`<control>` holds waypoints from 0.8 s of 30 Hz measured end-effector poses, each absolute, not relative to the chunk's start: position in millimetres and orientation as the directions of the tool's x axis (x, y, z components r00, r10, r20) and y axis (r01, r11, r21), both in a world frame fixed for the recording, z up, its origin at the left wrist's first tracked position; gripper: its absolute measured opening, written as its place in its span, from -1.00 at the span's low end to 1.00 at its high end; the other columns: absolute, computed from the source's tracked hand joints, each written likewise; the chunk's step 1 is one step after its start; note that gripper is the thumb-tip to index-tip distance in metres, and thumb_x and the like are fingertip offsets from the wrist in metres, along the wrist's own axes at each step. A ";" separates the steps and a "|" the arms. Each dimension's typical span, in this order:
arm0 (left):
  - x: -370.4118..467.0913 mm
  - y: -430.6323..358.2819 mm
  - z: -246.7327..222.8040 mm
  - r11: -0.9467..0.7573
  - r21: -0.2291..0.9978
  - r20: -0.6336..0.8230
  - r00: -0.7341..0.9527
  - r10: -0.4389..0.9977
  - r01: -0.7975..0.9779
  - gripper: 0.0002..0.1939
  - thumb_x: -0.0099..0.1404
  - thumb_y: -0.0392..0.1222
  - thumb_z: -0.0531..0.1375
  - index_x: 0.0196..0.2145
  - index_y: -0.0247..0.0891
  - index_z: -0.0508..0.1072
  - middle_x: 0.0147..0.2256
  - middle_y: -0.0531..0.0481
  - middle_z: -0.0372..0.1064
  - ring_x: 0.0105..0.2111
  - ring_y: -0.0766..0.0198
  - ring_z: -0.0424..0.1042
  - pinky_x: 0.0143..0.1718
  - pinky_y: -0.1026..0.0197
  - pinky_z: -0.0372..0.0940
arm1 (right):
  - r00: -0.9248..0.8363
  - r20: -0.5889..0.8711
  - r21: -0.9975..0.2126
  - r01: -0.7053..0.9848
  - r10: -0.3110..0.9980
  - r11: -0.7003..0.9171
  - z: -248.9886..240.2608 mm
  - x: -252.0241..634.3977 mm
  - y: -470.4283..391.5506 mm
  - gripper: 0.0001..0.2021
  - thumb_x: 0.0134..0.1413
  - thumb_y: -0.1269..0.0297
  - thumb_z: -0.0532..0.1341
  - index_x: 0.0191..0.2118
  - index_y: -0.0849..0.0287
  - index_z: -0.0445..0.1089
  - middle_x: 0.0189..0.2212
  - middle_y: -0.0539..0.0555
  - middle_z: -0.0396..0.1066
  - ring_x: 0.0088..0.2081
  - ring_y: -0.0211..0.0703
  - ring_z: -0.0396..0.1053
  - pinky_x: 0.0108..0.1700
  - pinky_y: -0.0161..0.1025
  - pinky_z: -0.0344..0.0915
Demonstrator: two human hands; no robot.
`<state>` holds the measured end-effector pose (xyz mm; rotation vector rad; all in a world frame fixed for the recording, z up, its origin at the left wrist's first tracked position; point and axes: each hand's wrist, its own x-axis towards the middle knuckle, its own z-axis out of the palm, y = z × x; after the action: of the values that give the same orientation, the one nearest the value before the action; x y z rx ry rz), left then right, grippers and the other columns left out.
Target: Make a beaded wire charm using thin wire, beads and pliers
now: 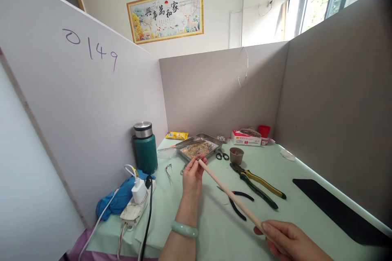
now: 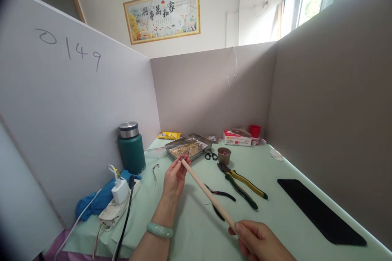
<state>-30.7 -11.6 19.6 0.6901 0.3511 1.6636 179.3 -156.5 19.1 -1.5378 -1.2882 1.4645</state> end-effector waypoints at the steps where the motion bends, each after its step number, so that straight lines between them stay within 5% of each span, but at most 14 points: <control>1: -31.0 -11.2 19.4 -0.218 0.586 0.240 -0.089 0.967 -0.780 -0.77 0.06 -0.28 0.23 -0.27 -0.38 0.47 -0.23 -0.19 0.43 -0.22 0.20 0.42 0.00 0.10 0.19 | -0.105 -0.319 -0.922 0.264 0.942 -0.283 20.5 180.8 -155.0 -0.64 -0.03 -0.01 0.06 -0.42 0.23 0.33 -0.68 -0.13 0.10 -0.75 -0.49 -0.14 -0.71 -0.44 -0.17; 7: -30.8 -10.6 19.6 -0.250 0.653 0.238 -0.119 0.964 -0.715 -0.77 0.04 -0.24 0.24 -0.30 -0.37 0.48 -0.25 -0.17 0.43 -0.27 0.23 0.43 -0.01 0.08 0.18 | -0.096 -0.250 -0.864 0.472 0.963 -0.177 27.5 192.7 -148.3 -0.60 0.00 -0.03 0.01 -0.64 0.19 0.17 -0.75 -0.13 -0.08 -0.71 -0.41 -0.12 -0.68 -0.41 -0.15; 16: -27.9 -10.7 17.5 -0.340 0.774 0.313 -0.144 0.939 -0.535 -0.74 0.07 -0.17 0.20 -0.28 -0.35 0.48 -0.23 -0.16 0.42 -0.26 0.20 0.42 -0.08 0.07 0.23 | -0.059 -0.124 -0.693 0.719 0.990 -0.044 39.9 218.5 -143.9 -0.58 0.07 -0.01 -0.06 -0.64 0.18 0.15 -0.66 -0.05 0.03 -0.57 -0.28 0.01 -0.52 -0.34 -0.07; 24: -29.5 -6.3 13.0 -0.384 0.854 0.357 -0.142 0.923 -0.351 -0.73 0.10 -0.14 0.17 -0.28 -0.35 0.48 -0.22 -0.17 0.43 -0.22 0.16 0.41 -0.10 0.10 0.24 | -0.079 -0.076 -0.721 0.693 0.994 -0.001 37.7 221.9 -138.1 -0.57 0.07 -0.02 -0.04 -0.64 0.18 0.19 -0.67 -0.05 0.08 -0.59 -0.30 0.02 -0.54 -0.34 -0.06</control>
<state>-29.5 -6.3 13.0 1.1425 0.7579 1.6973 221.9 -138.1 37.7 -1.7361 -1.8182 0.8543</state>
